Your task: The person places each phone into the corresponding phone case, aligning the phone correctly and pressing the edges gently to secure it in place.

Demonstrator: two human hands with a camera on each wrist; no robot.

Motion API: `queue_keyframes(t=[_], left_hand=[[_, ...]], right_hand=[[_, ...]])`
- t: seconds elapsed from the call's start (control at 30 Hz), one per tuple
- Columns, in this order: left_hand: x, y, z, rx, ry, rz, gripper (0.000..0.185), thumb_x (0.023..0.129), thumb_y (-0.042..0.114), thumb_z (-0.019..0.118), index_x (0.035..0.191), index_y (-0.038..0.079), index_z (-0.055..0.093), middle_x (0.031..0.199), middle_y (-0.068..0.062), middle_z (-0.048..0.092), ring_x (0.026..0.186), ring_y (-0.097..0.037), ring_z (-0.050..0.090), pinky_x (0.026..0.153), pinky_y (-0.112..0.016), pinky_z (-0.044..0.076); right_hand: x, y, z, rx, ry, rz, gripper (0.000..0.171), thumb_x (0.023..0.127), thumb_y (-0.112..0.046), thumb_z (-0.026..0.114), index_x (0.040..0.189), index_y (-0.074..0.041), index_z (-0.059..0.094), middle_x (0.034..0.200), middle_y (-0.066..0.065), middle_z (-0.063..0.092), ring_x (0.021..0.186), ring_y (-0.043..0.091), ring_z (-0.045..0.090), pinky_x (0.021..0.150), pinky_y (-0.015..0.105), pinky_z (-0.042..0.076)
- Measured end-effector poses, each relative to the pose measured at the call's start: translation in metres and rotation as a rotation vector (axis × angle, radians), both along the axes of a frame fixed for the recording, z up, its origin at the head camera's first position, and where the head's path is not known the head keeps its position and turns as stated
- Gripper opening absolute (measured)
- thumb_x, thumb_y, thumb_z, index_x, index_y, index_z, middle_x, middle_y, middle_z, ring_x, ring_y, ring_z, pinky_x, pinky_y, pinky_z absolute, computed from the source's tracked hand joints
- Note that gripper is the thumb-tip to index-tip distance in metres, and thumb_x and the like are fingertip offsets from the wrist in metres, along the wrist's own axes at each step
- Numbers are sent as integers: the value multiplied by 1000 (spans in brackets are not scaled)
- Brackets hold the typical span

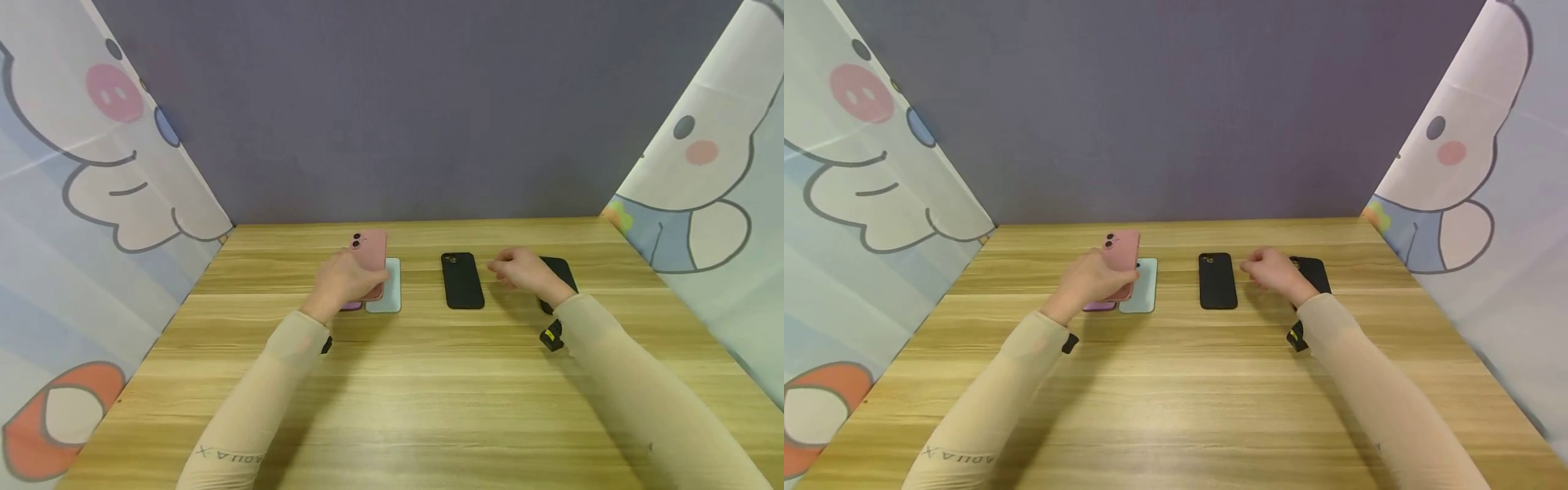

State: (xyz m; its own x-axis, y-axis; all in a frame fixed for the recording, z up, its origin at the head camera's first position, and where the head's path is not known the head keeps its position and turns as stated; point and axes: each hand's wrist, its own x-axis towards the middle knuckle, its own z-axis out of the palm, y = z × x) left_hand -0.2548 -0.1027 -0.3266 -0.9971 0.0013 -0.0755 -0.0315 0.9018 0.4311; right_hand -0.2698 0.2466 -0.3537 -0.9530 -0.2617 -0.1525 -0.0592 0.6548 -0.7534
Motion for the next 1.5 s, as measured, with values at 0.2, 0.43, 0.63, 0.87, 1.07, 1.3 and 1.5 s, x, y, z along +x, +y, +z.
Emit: queue_keyframes(t=[0.2,0.43,0.63,0.87,1.07,1.3,1.5], left_hand=[[-5,-16,-4,-15,-23,9,45,80,57,63,81,12,64,78,-5,63,65,-19,53,53,-32,41],[-12,-34,-8,-55,-29,32,48,81,60,65,81,12,59,79,-5,59,65,-18,51,51,-30,40],[-14,-45,-10,-98,-62,66,51,80,60,62,91,11,59,89,-8,62,72,-22,56,54,-32,44],[-16,-56,-14,-129,-57,69,50,79,57,64,91,8,60,91,-11,62,74,-24,57,55,-33,45],[-19,-66,-17,-170,-51,85,53,78,57,63,93,7,60,93,-13,63,78,-25,57,56,-34,47],[-23,-78,-20,-200,-123,99,53,81,58,60,92,6,62,93,-13,62,75,-24,55,56,-33,44],[-27,-90,-24,-208,-143,117,62,82,63,62,98,3,60,93,-14,61,74,-24,55,56,-33,46]], right_hand=[[-4,10,-6,115,29,-11,48,106,-39,50,125,5,60,109,22,65,94,34,64,80,47,53],[-9,24,-10,266,95,-42,56,104,-42,50,131,7,57,124,26,62,109,42,60,87,56,50],[-8,35,-6,335,94,-64,55,103,-35,51,131,12,54,130,33,56,114,50,57,89,60,48],[-8,46,-5,397,81,-67,49,100,-33,52,120,11,54,119,32,57,100,44,58,80,54,49],[-11,52,-7,439,53,-67,38,99,-34,51,78,-3,49,64,6,41,56,20,34,58,37,37],[-8,62,-6,586,45,-113,75,99,-45,52,138,19,44,134,44,48,114,60,53,85,67,49],[-7,68,-8,638,14,-150,81,96,-53,54,135,18,49,131,45,49,110,59,56,81,65,51]])
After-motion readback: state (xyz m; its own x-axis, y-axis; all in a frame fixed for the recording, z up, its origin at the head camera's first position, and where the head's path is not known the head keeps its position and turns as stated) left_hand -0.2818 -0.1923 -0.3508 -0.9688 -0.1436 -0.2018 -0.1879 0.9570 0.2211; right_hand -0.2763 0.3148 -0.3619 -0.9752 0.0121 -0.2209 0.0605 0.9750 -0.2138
